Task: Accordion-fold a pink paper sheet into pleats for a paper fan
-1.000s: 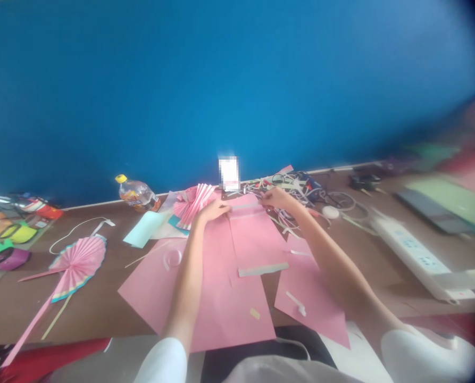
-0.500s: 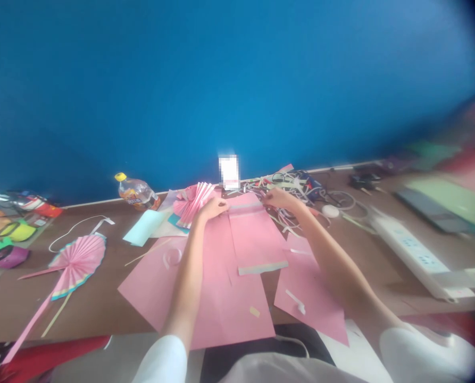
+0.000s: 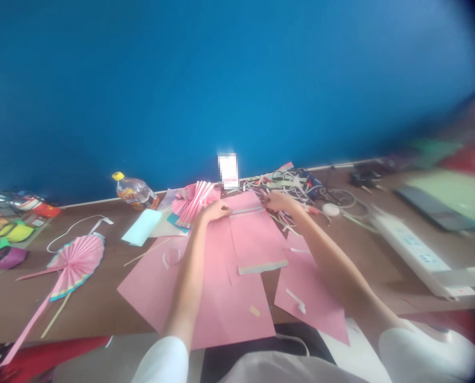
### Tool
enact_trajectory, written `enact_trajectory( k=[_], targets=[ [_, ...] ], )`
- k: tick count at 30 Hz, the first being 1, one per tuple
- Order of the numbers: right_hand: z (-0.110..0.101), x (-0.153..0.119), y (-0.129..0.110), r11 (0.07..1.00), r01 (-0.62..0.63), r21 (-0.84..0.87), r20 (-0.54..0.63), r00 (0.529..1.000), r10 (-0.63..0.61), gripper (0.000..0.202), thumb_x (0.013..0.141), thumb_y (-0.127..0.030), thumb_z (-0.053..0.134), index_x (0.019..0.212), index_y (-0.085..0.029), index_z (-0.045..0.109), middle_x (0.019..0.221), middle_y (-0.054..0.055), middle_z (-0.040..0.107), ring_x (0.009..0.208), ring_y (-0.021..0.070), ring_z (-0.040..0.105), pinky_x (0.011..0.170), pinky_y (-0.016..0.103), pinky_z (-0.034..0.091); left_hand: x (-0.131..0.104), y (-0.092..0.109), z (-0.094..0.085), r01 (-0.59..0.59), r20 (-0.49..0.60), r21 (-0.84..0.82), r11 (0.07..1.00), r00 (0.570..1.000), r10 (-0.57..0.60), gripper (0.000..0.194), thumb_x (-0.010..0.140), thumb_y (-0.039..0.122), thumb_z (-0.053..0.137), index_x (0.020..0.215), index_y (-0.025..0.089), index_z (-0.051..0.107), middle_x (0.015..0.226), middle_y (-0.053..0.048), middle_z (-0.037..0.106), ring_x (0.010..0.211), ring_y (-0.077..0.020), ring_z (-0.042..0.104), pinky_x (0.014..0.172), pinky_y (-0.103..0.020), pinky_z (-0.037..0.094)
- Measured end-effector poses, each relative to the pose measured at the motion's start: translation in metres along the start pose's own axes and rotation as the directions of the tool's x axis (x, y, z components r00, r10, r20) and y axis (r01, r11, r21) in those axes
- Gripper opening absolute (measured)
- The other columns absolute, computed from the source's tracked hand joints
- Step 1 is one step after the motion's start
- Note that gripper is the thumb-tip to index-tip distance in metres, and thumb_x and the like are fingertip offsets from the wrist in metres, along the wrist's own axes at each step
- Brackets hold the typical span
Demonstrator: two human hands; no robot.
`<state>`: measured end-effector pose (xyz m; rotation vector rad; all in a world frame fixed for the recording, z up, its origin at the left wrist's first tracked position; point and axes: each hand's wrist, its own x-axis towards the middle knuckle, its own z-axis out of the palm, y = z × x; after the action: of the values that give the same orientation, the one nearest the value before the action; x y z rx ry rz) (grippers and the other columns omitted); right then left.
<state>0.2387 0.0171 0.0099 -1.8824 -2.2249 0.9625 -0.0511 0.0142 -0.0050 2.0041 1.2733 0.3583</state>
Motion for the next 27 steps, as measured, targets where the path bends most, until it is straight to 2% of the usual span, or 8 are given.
enact_trajectory(
  k=[8, 18, 27],
  targets=[
    [0.012, 0.012, 0.008, 1.0, 0.005, -0.022, 0.007, 1.0, -0.005, 0.009, 0.07, -0.019, 0.06, 0.07, -0.017, 0.068, 0.066, 0.01, 0.069, 0.059, 0.0199, 0.064, 0.055, 0.026, 0.044, 0.002, 0.002, 0.004, 0.004, 0.008, 0.046, 0.999, 1.0, -0.004, 0.036, 0.07, 0.04, 0.064, 0.049, 0.017, 0.045, 0.047, 0.003, 0.042, 0.049, -0.0093, 0.035, 0.048, -0.025, 0.023],
    [0.015, 0.017, 0.014, 0.999, 0.017, -0.046, 0.001, 1.0, -0.017, 0.011, 0.072, -0.021, 0.058, 0.071, -0.016, 0.068, 0.068, 0.01, 0.07, 0.059, 0.0187, 0.064, 0.056, 0.026, 0.043, 0.0, 0.004, 0.002, 0.034, 0.033, 0.025, 0.999, 0.999, -0.035, 0.026, 0.069, 0.031, 0.064, 0.052, 0.015, 0.053, 0.049, 0.003, 0.047, 0.052, -0.0113, 0.042, 0.054, -0.025, 0.03],
    [0.015, 0.015, 0.012, 0.998, 0.022, -0.062, 0.002, 1.0, -0.022, 0.01, 0.072, -0.021, 0.058, 0.071, -0.017, 0.067, 0.068, 0.009, 0.07, 0.058, 0.0175, 0.062, 0.054, 0.025, 0.04, 0.003, 0.004, 0.006, 0.045, -0.007, 0.034, 0.998, 0.999, -0.045, 0.026, 0.067, 0.032, 0.065, 0.05, 0.016, 0.053, 0.047, 0.002, 0.047, 0.053, -0.012, 0.043, 0.054, -0.025, 0.033]
  ],
)
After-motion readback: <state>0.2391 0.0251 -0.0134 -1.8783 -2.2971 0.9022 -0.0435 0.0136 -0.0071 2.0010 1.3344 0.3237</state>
